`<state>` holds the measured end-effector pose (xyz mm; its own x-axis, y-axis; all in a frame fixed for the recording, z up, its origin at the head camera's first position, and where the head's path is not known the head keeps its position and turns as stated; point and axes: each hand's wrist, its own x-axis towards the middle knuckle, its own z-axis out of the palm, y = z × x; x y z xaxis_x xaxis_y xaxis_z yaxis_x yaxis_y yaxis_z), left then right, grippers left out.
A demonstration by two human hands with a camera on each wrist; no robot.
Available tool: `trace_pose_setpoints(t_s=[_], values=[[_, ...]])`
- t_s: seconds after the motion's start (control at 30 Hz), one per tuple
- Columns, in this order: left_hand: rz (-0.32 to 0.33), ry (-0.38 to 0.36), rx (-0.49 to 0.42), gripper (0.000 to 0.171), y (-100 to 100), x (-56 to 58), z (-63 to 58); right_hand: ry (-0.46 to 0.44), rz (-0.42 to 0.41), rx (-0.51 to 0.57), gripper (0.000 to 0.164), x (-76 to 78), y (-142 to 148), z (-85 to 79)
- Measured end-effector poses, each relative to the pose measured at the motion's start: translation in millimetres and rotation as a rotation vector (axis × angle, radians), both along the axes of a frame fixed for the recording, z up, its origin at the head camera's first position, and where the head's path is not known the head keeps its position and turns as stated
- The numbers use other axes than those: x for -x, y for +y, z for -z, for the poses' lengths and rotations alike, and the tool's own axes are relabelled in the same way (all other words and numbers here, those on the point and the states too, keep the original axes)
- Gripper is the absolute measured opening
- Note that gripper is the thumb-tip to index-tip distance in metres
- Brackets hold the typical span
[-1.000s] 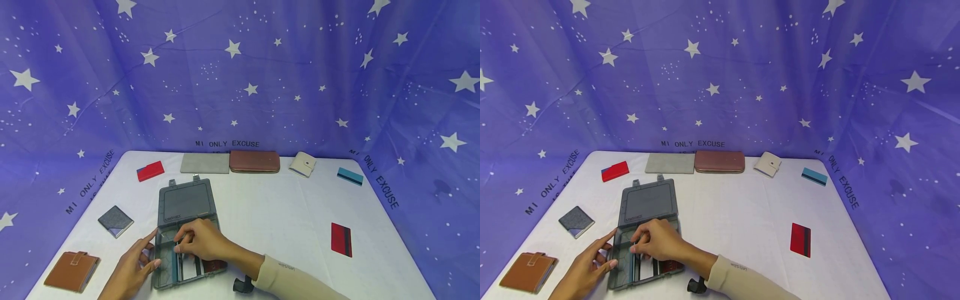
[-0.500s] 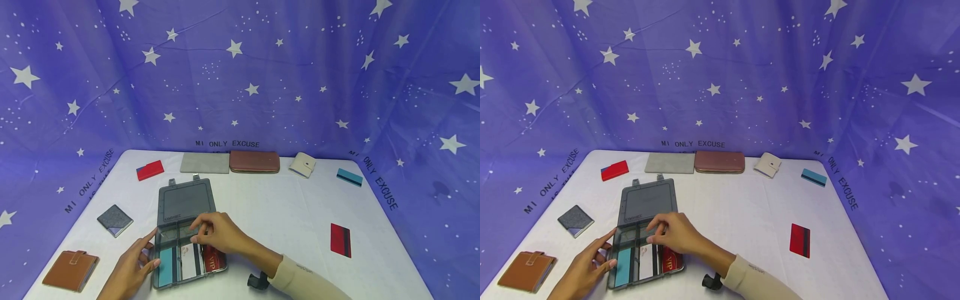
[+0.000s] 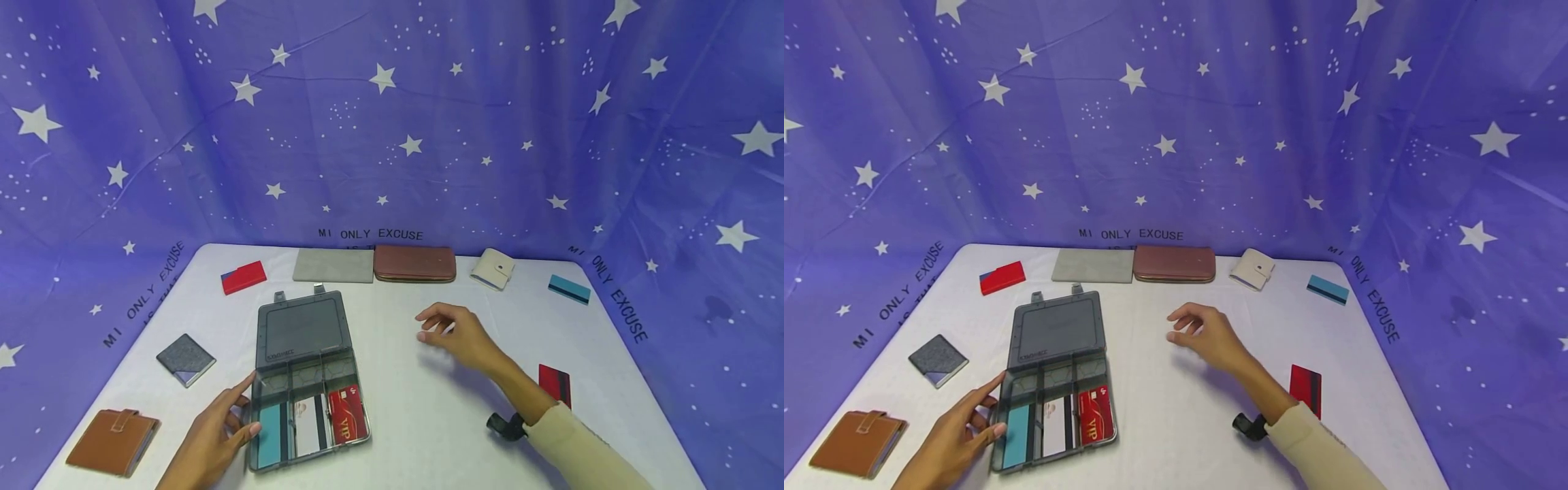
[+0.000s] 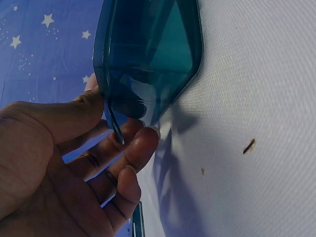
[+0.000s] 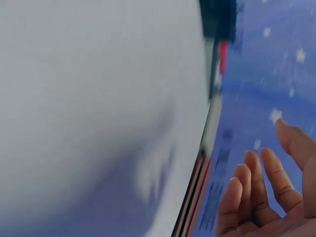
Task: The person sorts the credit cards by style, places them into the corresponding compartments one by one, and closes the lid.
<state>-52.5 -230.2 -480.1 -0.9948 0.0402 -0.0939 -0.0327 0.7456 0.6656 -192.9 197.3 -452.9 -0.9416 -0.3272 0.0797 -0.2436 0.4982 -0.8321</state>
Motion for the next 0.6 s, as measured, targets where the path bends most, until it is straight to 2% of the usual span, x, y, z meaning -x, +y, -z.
trace_pose_setpoints(t_s=[0.3, 0.6], values=[[0.007, 0.049, -0.015, 0.08, 0, -1.5, 2.2, 0.033, 0.213, -0.171, 0.039, 29.4, 94, -2.0], [0.008, 0.066, -0.019, 0.08, -1, -1.3, 2.4, 0.061, 0.367, -0.303, 0.052, 47.6, 159, 0.4]])
